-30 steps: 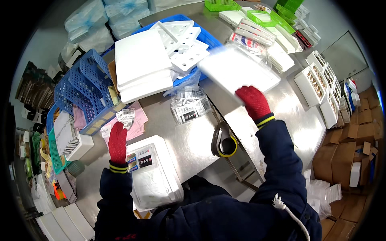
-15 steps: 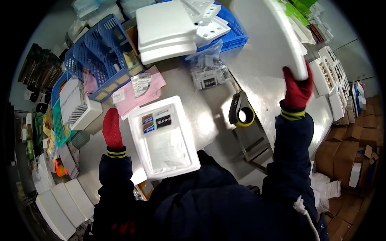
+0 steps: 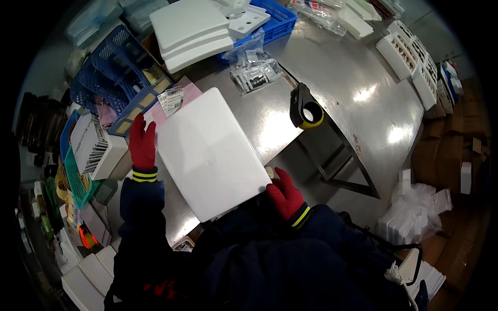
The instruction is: The person places small packaged items into white styrofoam trays, adds protective foam sheets, and seals the trays with a tape dispenser. The person repeats this process for several trays on a metal workbench in a warehouse setting.
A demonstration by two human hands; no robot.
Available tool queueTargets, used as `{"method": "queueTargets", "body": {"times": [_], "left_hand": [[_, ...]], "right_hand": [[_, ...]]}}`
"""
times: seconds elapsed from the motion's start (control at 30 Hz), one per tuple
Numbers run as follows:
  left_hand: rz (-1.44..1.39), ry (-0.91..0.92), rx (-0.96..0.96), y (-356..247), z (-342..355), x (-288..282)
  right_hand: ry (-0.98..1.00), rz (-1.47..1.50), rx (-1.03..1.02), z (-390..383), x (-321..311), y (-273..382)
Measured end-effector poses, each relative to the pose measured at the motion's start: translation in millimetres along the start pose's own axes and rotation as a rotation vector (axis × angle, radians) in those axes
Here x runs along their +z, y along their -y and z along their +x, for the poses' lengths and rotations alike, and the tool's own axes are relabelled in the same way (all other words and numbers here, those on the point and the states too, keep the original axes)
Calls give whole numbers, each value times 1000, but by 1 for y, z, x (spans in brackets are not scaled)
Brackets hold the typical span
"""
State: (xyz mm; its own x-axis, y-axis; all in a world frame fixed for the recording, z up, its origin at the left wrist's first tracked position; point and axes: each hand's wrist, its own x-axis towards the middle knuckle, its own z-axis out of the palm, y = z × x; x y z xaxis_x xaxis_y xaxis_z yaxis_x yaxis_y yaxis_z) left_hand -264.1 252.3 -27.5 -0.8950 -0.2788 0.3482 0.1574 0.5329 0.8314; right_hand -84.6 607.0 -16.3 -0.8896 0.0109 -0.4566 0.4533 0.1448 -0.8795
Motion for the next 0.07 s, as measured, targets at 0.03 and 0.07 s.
{"method": "queueTargets", "body": {"times": [0.03, 0.07], "left_hand": [[136, 41, 122, -1, 6, 9], [132, 63, 128, -2, 6, 16]], "right_hand": [[-71, -129, -101, -2, -6, -2], [-151, -257, -197, -5, -10, -4]]}}
